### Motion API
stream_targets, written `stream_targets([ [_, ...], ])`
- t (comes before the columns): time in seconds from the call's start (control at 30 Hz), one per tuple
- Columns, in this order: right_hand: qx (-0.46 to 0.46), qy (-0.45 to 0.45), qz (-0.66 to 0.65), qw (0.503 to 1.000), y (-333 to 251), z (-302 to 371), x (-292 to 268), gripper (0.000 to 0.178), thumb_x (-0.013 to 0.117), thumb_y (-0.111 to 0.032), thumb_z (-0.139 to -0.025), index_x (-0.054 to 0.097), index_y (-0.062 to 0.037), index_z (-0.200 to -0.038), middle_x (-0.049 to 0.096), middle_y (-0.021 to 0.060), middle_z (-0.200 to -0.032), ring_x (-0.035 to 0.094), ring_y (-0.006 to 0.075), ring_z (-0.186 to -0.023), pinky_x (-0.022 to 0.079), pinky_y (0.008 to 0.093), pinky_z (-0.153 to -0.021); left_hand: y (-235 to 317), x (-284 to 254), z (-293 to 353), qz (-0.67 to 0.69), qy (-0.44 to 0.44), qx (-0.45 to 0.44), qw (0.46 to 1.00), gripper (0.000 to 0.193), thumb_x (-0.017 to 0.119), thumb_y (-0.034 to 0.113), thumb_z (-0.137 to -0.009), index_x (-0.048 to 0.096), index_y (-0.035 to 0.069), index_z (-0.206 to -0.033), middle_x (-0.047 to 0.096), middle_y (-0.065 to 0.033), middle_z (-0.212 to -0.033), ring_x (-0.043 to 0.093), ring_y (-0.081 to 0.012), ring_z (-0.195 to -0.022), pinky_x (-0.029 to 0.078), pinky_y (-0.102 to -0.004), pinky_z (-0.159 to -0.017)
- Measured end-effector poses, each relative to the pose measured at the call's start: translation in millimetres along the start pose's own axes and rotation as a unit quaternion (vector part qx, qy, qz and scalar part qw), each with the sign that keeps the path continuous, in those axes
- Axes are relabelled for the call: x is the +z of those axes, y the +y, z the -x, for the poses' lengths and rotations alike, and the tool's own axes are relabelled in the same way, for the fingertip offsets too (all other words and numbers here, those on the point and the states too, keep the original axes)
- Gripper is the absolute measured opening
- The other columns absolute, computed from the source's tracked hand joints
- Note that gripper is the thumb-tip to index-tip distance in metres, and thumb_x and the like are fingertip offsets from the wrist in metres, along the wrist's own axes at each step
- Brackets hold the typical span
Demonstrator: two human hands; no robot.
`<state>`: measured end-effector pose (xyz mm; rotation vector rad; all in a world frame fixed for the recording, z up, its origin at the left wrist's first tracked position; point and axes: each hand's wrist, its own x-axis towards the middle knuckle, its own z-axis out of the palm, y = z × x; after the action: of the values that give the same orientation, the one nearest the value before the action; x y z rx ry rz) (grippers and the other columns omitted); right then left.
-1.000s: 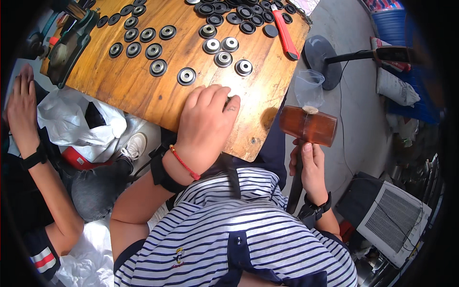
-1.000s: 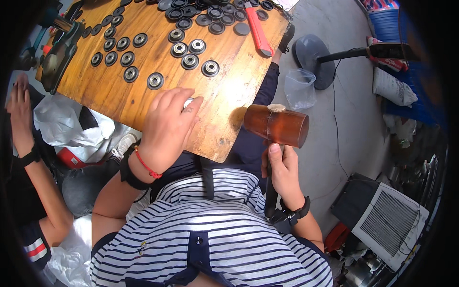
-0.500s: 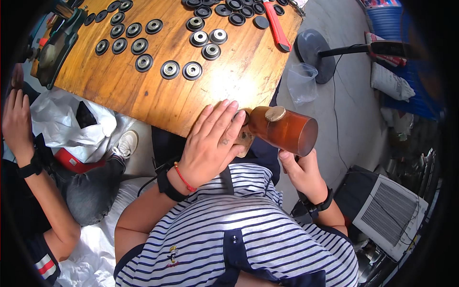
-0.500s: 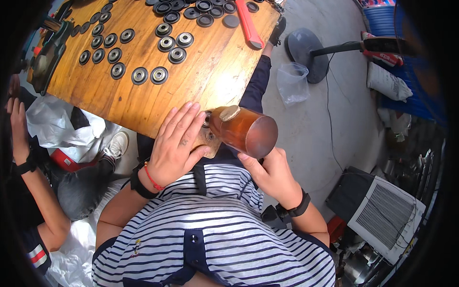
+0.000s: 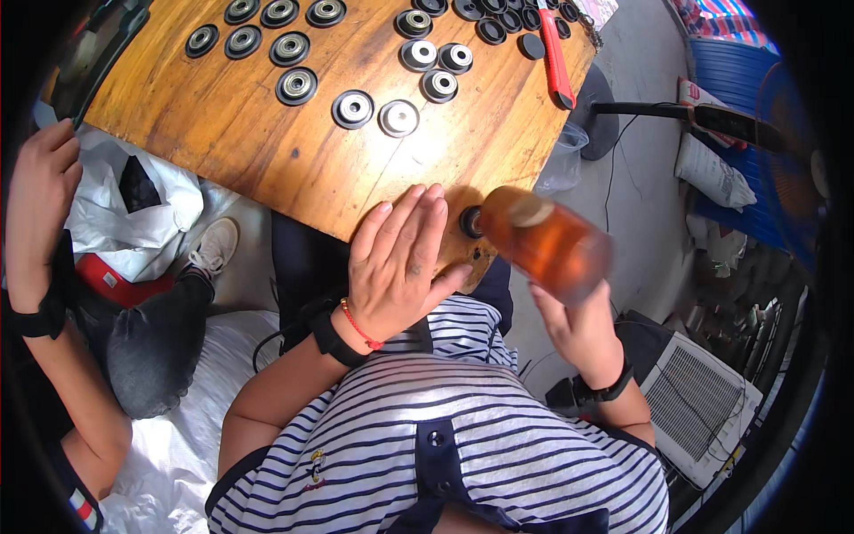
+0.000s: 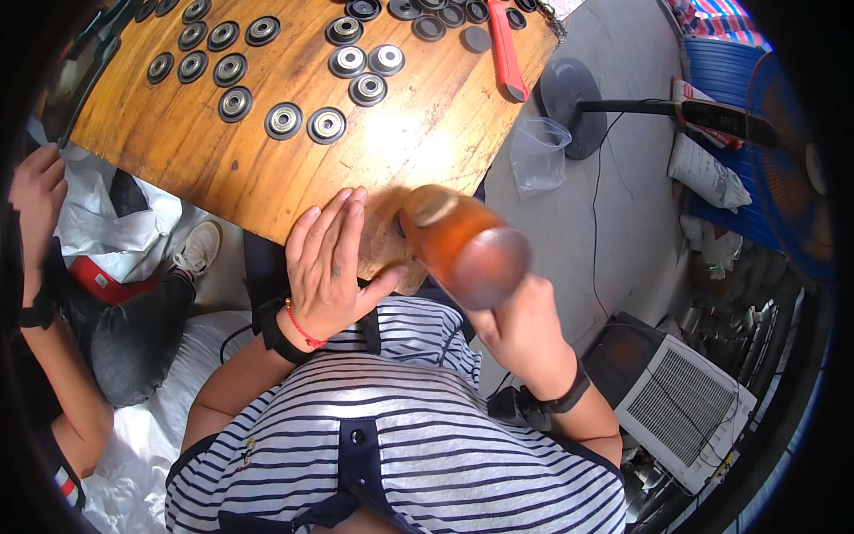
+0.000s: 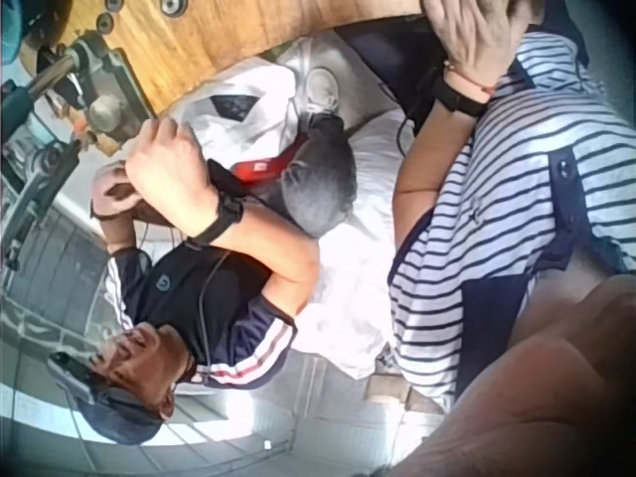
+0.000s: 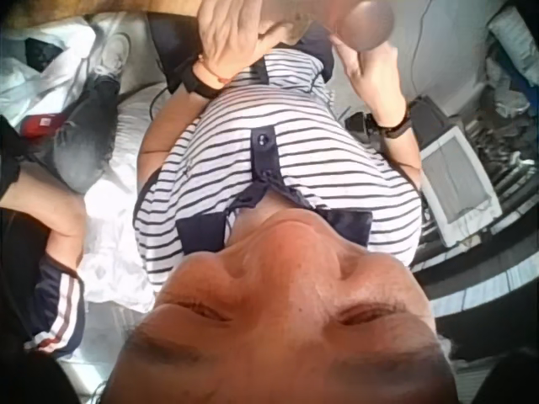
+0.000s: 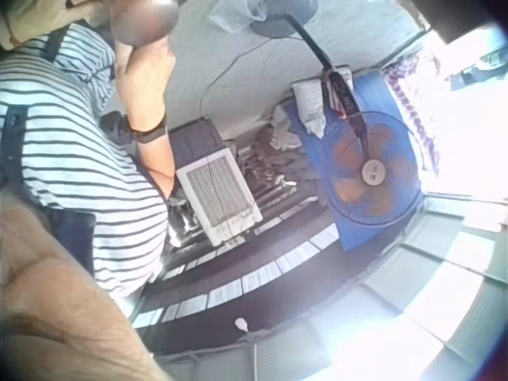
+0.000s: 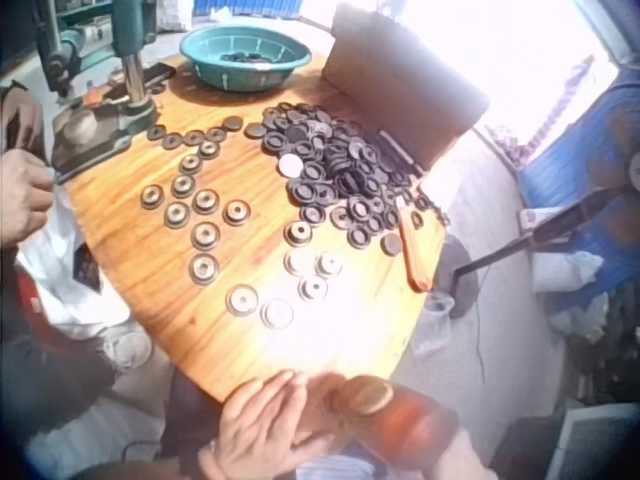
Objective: Assembling small plastic components using a mallet and manual press.
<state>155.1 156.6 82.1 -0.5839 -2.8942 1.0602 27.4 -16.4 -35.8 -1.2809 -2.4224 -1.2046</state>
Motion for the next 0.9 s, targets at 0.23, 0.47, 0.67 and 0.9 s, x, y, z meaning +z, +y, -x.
stream_targets([
  [0.23, 0.101, -0.054, -0.14, 0.983, 5, -23, -5, 0.038, 0.053, -0.033, -0.099, 0.052, 0.0024, -0.114, 0.054, 0.0057, -0.072, 0.048, 0.0113, -0.051, 0.041, 0.0251, -0.046, 5, -21, -16, 0.033, -0.115, -0.047, 0.992, 0.079, 0.072, 0.036, -0.079, 0.04, -0.003, -0.139, 0.046, -0.0172, -0.141, 0.044, -0.0292, -0.13, 0.029, -0.0439, -0.108],
  [0.47, 0.206, 0.076, -0.36, 0.907, 8, -7, 4, 0.055, 0.042, -0.049, -0.1, 0.049, 0.0053, -0.109, 0.053, 0.0079, -0.07, 0.051, 0.0119, -0.05, 0.04, 0.0227, -0.044, 16, -13, -55, 0.005, -0.194, 0.122, 0.973, 0.037, 0.062, 0.014, -0.08, 0.062, 0.007, -0.116, 0.058, -0.0109, -0.122, 0.051, -0.0265, -0.118, 0.038, -0.0416, -0.104],
  [0.67, 0.163, 0.066, -0.382, 0.907, 27, 2, 8, 0.053, 0.045, -0.048, -0.099, 0.05, 0.0043, -0.107, 0.052, 0.0071, -0.068, 0.051, 0.0118, -0.049, 0.041, 0.0226, -0.044, -13, -38, -80, -0.067, -0.215, 0.17, 0.959, 0.029, 0.056, 0.01, -0.08, 0.064, 0.004, -0.107, 0.061, -0.0102, -0.106, 0.057, -0.0265, -0.11, 0.042, -0.0423, -0.101],
  [0.9, 0.141, 0.046, -0.408, 0.901, 34, -4, 7, 0.053, 0.048, -0.048, -0.098, 0.05, 0.0035, -0.108, 0.053, 0.0066, -0.071, 0.051, 0.0116, -0.052, 0.041, 0.0228, -0.043, -68, -61, -112, -0.25, -0.144, 0.123, 0.949, 0.033, 0.054, 0.008, -0.084, 0.061, 0.002, -0.116, 0.057, -0.0159, -0.124, 0.05, -0.033, -0.123, 0.039, -0.0451, -0.105],
])
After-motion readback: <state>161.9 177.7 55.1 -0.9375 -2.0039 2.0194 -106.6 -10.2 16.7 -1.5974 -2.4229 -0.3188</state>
